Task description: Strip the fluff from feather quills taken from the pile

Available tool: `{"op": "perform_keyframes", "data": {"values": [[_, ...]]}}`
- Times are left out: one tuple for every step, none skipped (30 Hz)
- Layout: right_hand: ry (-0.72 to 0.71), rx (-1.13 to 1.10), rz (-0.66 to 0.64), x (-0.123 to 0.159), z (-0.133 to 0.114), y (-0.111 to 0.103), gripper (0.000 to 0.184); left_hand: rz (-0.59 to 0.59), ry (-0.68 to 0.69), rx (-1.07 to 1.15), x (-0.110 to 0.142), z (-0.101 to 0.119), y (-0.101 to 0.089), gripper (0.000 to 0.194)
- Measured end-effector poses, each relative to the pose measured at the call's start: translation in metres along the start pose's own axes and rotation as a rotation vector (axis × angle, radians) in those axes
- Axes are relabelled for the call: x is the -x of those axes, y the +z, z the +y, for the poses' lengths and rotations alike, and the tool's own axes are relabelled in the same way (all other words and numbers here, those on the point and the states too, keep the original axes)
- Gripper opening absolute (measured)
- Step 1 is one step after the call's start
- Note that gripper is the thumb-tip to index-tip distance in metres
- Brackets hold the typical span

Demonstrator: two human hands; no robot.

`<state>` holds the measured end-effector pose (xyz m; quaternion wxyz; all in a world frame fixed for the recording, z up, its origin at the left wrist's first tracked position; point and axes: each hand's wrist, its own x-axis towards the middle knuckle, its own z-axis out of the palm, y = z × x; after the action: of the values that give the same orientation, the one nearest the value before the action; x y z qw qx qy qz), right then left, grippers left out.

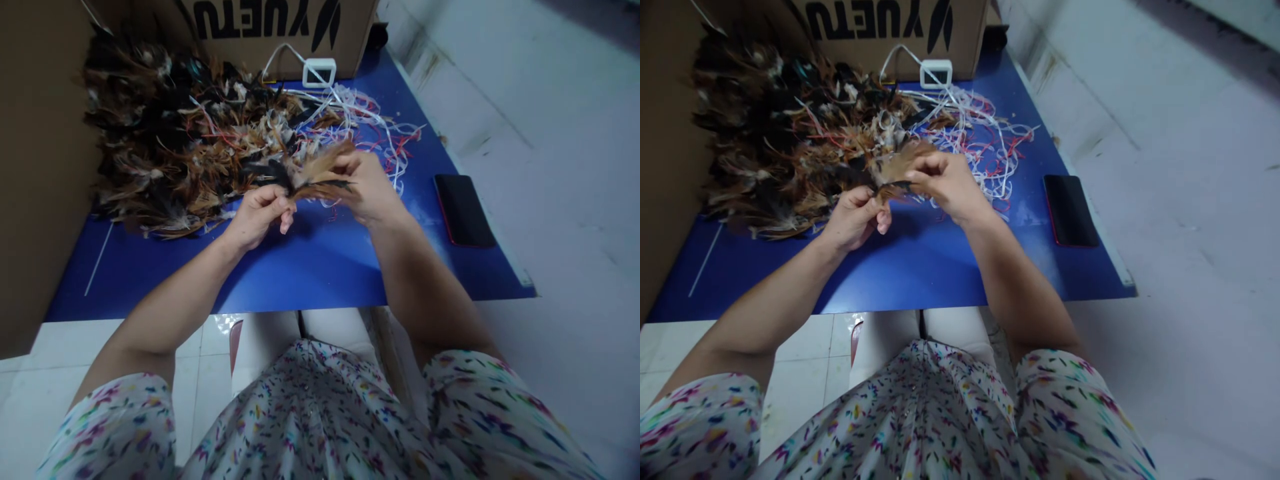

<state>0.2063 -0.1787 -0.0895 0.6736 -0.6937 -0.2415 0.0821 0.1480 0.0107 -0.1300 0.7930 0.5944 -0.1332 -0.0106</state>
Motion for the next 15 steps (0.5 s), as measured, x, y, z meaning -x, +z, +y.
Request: {"op": "perform_keyframes", "data": {"values": [[0.000, 0.037, 0.032, -0.002, 0.004, -0.002, 0.019, 0.024, 0.016, 0.005, -0.001, 0.002, 0.000, 0.056], [-0.006, 0.087, 0.065, -0.005, 0.009, -0.003, 0.012, 0.049, 0.033, 0.006, -0.002, 0.004, 0.001, 0.057], [-0.014, 0.154, 0.091, -0.007, 0.015, -0.003, 0.005, 0.076, 0.049, 0.003, -0.002, 0.006, 0.001, 0.057], [-0.024, 0.230, 0.112, -0.008, 0.020, -0.002, 0.008, 0.108, 0.062, -0.004, -0.003, 0.008, 0.001, 0.057], [-0.040, 0.308, 0.126, -0.009, 0.026, -0.001, 0.012, 0.143, 0.072, -0.013, -0.004, 0.010, 0.001, 0.056], [-0.055, 0.393, 0.110, -0.009, 0.030, 0.001, 0.015, 0.181, 0.080, -0.024, -0.004, 0.012, 0.000, 0.054], [-0.069, 0.466, 0.084, -0.009, 0.034, 0.005, 0.017, 0.221, 0.090, -0.036, -0.005, 0.014, 0.000, 0.052], [-0.086, 0.527, 0.044, -0.008, 0.036, 0.009, 0.019, 0.259, 0.102, -0.046, -0.005, 0.015, -0.001, 0.050], [-0.103, 0.578, -0.009, -0.007, 0.037, 0.014, 0.020, 0.293, 0.119, -0.054, -0.006, 0.017, -0.001, 0.048], [-0.123, 0.618, -0.065, -0.005, 0.037, 0.019, 0.020, 0.320, 0.145, -0.055, -0.007, 0.019, -0.002, 0.048], [-0.145, 0.652, -0.123, -0.004, 0.037, 0.025, 0.020, 0.340, 0.182, -0.046, -0.008, 0.020, -0.002, 0.049], [-0.169, 0.682, -0.181, -0.004, 0.036, 0.031, 0.020, 0.356, 0.220, -0.027, -0.009, 0.022, -0.003, 0.051], [-0.194, 0.714, -0.238, -0.004, 0.036, 0.038, 0.020, 0.371, 0.262, -0.001, -0.010, 0.024, -0.005, 0.052], [-0.222, 0.746, -0.293, -0.004, 0.035, 0.044, 0.021, 0.391, 0.300, 0.030, -0.011, 0.026, -0.007, 0.053], [-0.252, 0.779, -0.345, -0.005, 0.035, 0.051, 0.023, 0.409, 0.329, 0.052, -0.012, 0.027, -0.010, 0.052]]}}
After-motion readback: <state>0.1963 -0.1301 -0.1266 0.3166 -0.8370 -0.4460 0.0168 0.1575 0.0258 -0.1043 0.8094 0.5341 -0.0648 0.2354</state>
